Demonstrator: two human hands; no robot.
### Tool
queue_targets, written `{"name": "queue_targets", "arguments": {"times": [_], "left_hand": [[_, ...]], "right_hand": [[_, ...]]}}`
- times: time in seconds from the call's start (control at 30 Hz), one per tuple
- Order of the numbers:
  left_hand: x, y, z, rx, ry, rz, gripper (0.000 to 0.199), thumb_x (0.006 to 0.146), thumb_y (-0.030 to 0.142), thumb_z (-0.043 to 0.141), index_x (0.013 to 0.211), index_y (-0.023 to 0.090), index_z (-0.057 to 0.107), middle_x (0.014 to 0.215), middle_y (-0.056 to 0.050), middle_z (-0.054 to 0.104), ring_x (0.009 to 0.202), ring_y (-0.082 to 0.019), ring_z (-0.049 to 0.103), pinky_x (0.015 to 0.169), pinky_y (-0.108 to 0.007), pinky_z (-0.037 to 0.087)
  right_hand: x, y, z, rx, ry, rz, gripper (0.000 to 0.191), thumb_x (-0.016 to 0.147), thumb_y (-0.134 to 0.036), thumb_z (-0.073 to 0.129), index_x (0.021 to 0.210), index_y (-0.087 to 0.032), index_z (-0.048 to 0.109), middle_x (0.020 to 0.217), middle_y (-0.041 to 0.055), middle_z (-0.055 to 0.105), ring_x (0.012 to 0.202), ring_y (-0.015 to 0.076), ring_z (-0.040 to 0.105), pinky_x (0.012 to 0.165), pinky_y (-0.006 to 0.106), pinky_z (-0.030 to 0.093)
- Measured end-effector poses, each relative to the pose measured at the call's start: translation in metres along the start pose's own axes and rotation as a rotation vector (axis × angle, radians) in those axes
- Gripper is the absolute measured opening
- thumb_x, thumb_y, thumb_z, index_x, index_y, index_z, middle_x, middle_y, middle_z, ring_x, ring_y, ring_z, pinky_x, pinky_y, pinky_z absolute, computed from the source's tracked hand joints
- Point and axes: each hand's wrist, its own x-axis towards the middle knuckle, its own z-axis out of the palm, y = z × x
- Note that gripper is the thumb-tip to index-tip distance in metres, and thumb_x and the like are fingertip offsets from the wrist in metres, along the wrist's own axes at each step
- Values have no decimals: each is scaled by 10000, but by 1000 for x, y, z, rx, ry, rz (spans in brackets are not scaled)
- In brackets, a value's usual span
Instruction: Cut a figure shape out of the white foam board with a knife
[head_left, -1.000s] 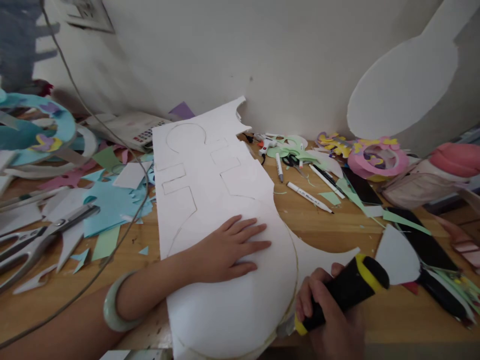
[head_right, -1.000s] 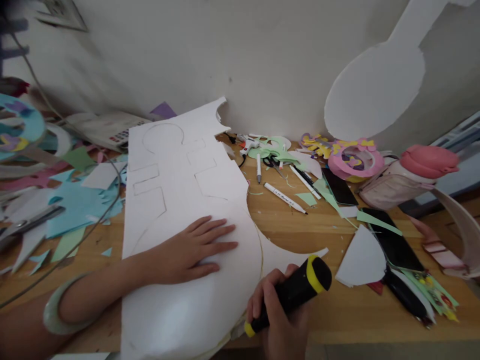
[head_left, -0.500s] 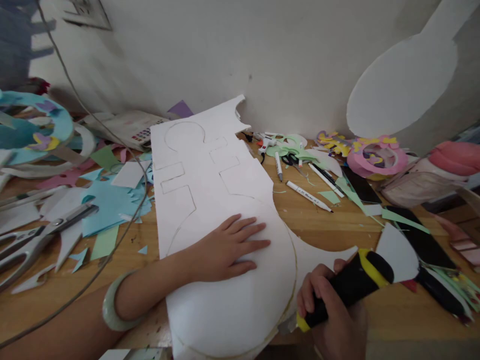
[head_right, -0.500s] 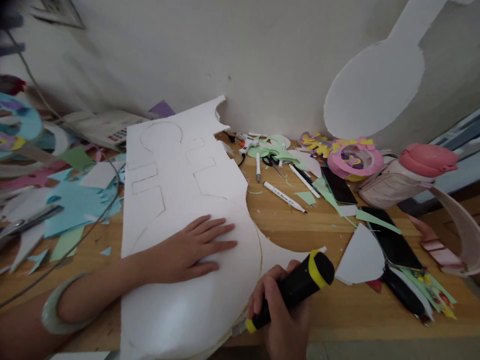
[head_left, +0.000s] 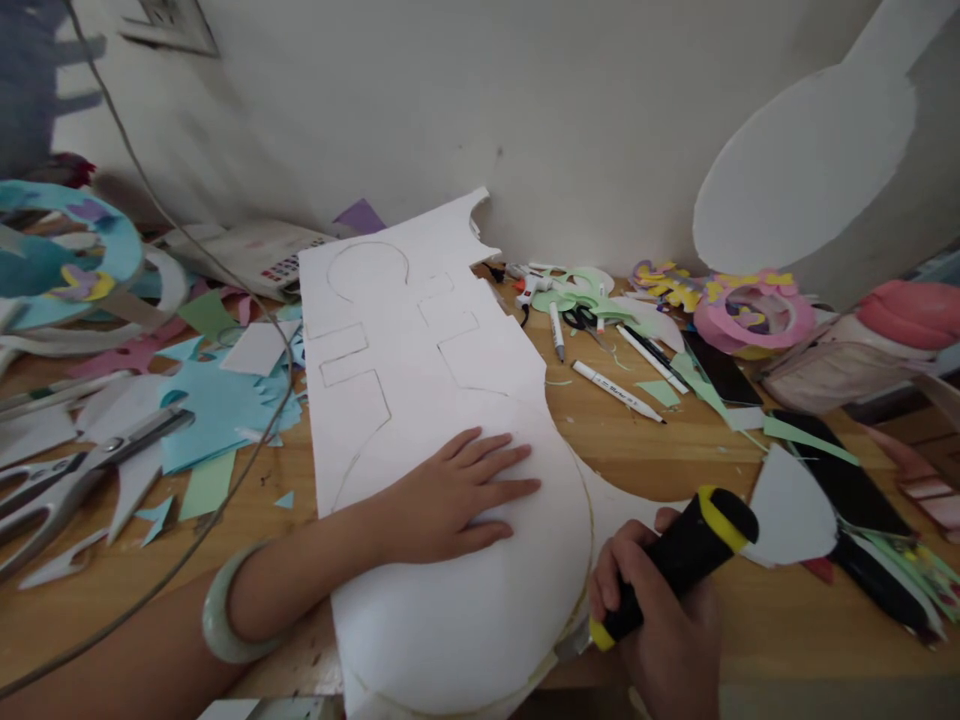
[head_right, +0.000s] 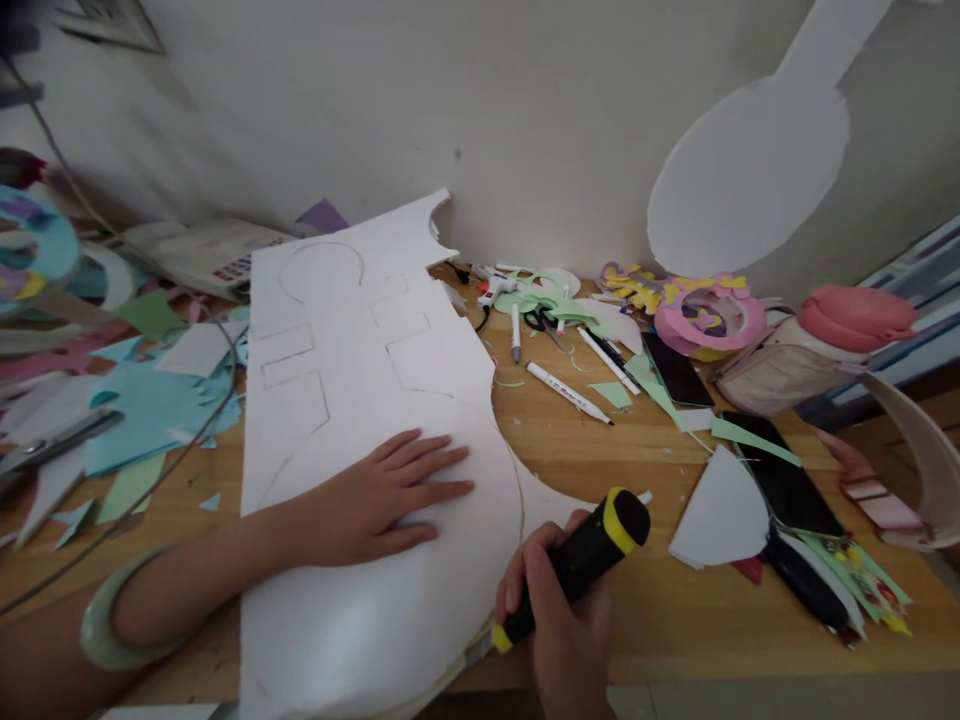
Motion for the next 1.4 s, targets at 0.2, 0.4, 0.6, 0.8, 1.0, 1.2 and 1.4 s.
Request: {"name": "queue_targets", "arguments": {"times": [0.2,0.4,0.6,0.8,1.0,1.2,1.4], "left_hand": [[1,2,-2,-17,-1,-6,492,1002,484,441,1448,278,473,1592,-93,360,1462,-313,322,1188,-557,215],[2,2,-4,-20,3,-5,489,994,475,462,1444,284,481,1578,-94,386,1456,-308,337,1191,-548,219],[1,1,-2,-24,13,-7,488,1003,494,431,1452,306,464,1590,-73,369,1458,-302,332,1192,-532,218],[2,2,-5,-5,-24,-13,493,1008,497,415,1460,303,454,1601,-73,346,1467,-305,312,1191,-544,210],[2,2,-4,-2,-34,-8,505,1014,496,399,1470,285,443,1605,-87,333,1471,-310,303,1187,-560,215],[0,0,-1,-17,3,-3,497,1006,493,422,1464,302,452,1598,-79,352,1463,-309,319,1190,-552,215],[1,1,-2,-38,41,10,482,999,482,447,1443,298,481,1578,-84,388,1450,-301,347,1192,-534,224]], "right_hand": [[4,3,-5,-24,-64,-41,381,760,-284,786,891,-291,428,538,-128,514,385,79,485,385,168,426],[13,-15,1,49,74,-87,446,649,-241,827,883,-297,451,511,-134,492,353,82,444,332,167,407],[14,-9,-1,13,53,-12,437,656,-288,823,892,-286,455,499,-130,476,349,81,430,330,167,390],[18,-1,-8,-2,-6,-18,411,711,-290,810,919,-285,455,547,-129,479,386,81,464,368,176,408],[17,0,-9,-9,20,-34,425,701,-284,819,912,-279,450,543,-128,494,372,83,465,348,181,408],[16,3,-8,-61,-70,-64,401,746,-275,801,852,-270,413,564,-120,527,384,84,498,372,189,429],[19,-1,-4,-7,-122,-12,373,762,-287,792,887,-278,441,555,-128,501,370,77,471,350,176,417]]}}
